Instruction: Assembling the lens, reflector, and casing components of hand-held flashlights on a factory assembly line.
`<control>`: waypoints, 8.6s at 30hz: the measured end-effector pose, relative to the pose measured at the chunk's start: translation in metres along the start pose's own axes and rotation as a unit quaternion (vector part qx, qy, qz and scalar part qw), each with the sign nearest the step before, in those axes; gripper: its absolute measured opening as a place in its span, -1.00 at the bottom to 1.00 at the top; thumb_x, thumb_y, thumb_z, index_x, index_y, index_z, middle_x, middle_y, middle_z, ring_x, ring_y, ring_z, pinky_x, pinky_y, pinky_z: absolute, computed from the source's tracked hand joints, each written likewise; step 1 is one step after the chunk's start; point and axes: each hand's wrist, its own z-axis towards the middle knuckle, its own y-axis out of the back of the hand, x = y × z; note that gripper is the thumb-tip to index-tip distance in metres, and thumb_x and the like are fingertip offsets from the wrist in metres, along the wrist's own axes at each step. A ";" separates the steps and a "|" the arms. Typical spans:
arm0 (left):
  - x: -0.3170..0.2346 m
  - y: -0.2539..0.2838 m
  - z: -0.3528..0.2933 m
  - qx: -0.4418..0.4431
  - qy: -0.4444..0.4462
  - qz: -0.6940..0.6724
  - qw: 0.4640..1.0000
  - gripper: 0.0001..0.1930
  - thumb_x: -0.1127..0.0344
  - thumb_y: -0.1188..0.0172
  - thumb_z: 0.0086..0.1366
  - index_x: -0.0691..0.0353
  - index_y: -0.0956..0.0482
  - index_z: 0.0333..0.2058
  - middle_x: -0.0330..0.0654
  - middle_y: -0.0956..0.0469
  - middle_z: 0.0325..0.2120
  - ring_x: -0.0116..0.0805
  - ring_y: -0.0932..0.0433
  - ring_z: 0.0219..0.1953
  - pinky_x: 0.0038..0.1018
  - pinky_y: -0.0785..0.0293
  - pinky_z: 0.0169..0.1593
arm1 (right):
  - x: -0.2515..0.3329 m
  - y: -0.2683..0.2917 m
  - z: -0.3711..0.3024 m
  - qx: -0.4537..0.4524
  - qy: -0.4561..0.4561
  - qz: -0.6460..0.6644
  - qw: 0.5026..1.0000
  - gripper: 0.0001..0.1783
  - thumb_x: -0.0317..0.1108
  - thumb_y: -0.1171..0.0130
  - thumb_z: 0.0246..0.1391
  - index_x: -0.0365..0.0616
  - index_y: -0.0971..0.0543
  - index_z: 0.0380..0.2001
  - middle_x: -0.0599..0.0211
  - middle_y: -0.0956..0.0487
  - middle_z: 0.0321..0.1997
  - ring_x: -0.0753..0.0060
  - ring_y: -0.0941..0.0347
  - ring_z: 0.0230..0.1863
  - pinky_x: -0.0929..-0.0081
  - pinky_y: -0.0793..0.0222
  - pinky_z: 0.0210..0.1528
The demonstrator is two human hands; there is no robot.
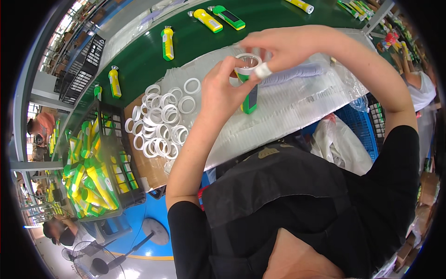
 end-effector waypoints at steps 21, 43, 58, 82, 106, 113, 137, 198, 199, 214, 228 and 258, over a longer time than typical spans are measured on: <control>0.003 0.004 -0.002 0.015 0.027 -0.017 0.999 -0.59 0.36 -0.52 -0.12 0.18 -0.49 -0.31 -0.21 -0.54 -0.49 -0.29 -0.56 -0.44 -0.41 -0.48 -0.36 | -0.009 -0.035 0.014 -0.143 -0.101 -0.099 0.980 -0.32 0.27 -0.31 -0.19 -0.25 -0.55 -0.41 0.21 -0.55 -0.44 0.24 -0.49 -0.41 0.34 -0.38 -0.38; 0.002 0.047 0.045 0.065 -0.051 -0.150 0.985 -0.62 0.42 -0.16 0.17 0.25 -0.43 -0.01 -0.03 -0.57 -0.27 -0.22 -0.60 -0.29 -0.36 -0.52 -0.18 | -0.049 -0.095 0.028 0.148 0.124 0.493 0.848 -0.61 -0.28 -0.38 -0.10 -0.21 -0.52 -0.21 0.34 -0.57 -0.38 0.55 -0.53 -0.37 0.56 -0.42 -0.42; 0.241 -0.012 0.137 0.153 0.085 0.406 0.897 -0.64 0.03 -0.30 0.17 0.19 -0.51 -0.26 -0.08 -0.55 -0.37 -0.05 -0.58 -0.45 -0.24 -0.53 -0.34 | -0.289 -0.028 0.200 -0.150 -0.385 -0.044 0.910 -0.07 -0.11 -0.33 -0.19 -0.26 -0.23 0.25 -0.04 -0.50 0.07 0.03 -0.46 0.11 0.23 -0.43 0.12; 0.012 -0.006 -0.023 -0.006 0.150 -0.123 0.981 -0.59 0.11 0.22 0.48 0.24 -0.58 -0.24 -0.24 -0.47 -0.38 -0.45 -0.38 -0.35 -0.49 -0.32 -0.25 | 0.002 -0.128 -0.035 -0.158 -0.098 0.394 0.900 -0.33 -0.06 -0.24 0.15 -0.13 -0.25 0.20 0.18 -0.54 -0.16 0.28 -0.55 -0.22 0.34 -0.45 -0.18; 0.078 -0.070 -0.038 0.119 0.015 0.048 0.992 -0.50 0.24 -0.37 0.10 0.27 -0.53 0.02 -0.04 -0.53 -0.10 -0.07 -0.46 -0.05 -0.27 -0.40 0.01 | 0.005 -0.158 -0.077 -0.267 -0.102 0.690 0.665 -0.40 0.07 -0.07 0.24 -0.16 -0.31 0.13 0.11 -0.53 -0.38 0.39 -0.47 -0.44 0.46 -0.40 -0.36; 0.000 -0.015 -0.033 0.078 0.047 -0.105 0.990 -0.59 0.42 -0.12 0.21 0.25 -0.53 0.07 -0.09 -0.47 -0.16 -0.15 -0.38 -0.08 -0.34 -0.33 -0.01 | 0.014 -0.150 -0.063 -0.220 -0.100 0.690 0.682 -0.33 0.09 -0.16 0.18 -0.18 -0.31 0.14 0.17 -0.52 -0.35 0.42 -0.48 -0.43 0.46 -0.43 -0.37; 0.081 0.053 -0.021 -0.045 0.048 0.240 0.969 -0.63 0.16 -0.21 0.17 0.17 -0.58 -0.08 0.01 -0.51 -0.02 -0.02 -0.41 0.08 -0.10 -0.24 0.12 | 0.002 -0.142 0.039 -0.206 0.048 0.624 0.753 -0.41 0.02 -0.16 0.19 -0.09 -0.29 0.12 0.20 -0.51 -0.34 0.40 -0.47 -0.40 0.44 -0.41 -0.35; 0.008 -0.006 0.007 0.053 -0.029 -0.017 0.998 -0.59 0.37 -0.48 -0.11 0.11 -0.54 -0.24 -0.17 -0.54 -0.47 -0.15 -0.54 -0.39 -0.26 -0.45 -0.36 | 0.002 -0.005 0.002 -0.014 -0.090 -0.081 0.993 -0.48 -0.02 -0.37 -0.26 -0.28 -0.48 -0.44 0.10 -0.50 -0.54 0.07 -0.47 -0.47 0.23 -0.34 -0.44; 0.008 -0.005 0.008 0.050 -0.032 -0.012 0.998 -0.59 0.37 -0.48 -0.11 0.11 -0.54 -0.24 -0.18 -0.53 -0.48 -0.16 -0.54 -0.40 -0.28 -0.44 -0.37 | 0.001 -0.010 0.004 -0.014 -0.090 -0.083 0.992 -0.48 -0.02 -0.37 -0.26 -0.28 -0.48 -0.44 0.10 -0.50 -0.54 0.07 -0.47 -0.47 0.23 -0.34 -0.44; 0.004 -0.012 0.014 0.024 -0.015 0.026 0.999 -0.63 0.34 -0.51 -0.07 0.18 -0.53 -0.30 -0.23 -0.58 -0.42 -0.37 -0.51 -0.45 -0.47 -0.45 -0.37 | -0.007 -0.009 -0.002 -0.020 -0.060 -0.059 0.996 -0.44 0.11 -0.30 -0.09 -0.24 -0.49 -0.36 0.13 -0.51 -0.41 0.11 -0.48 -0.33 0.25 -0.38 -0.31; 0.011 -0.011 0.011 0.005 -0.002 -0.012 1.000 -0.60 0.30 -0.52 -0.13 0.09 -0.54 -0.29 -0.23 -0.51 -0.52 -0.23 -0.55 -0.45 -0.32 -0.46 -0.38 | -0.007 -0.004 0.013 -0.044 -0.092 -0.115 0.988 -0.32 0.30 -0.23 -0.17 -0.22 -0.49 -0.53 0.15 -0.51 -0.51 0.11 -0.47 -0.43 0.24 -0.35 -0.41; 0.033 0.067 0.070 0.051 -0.098 -0.142 0.984 -0.75 0.30 -0.21 0.22 0.25 -0.48 -0.16 -0.01 -0.60 -0.34 -0.24 -0.59 -0.38 -0.44 -0.50 -0.29 | -0.056 -0.068 0.062 0.196 0.035 0.610 0.767 -0.61 -0.07 -0.36 0.01 -0.15 -0.54 -0.28 0.37 -0.52 -0.34 0.52 -0.45 -0.30 0.50 -0.35 -0.27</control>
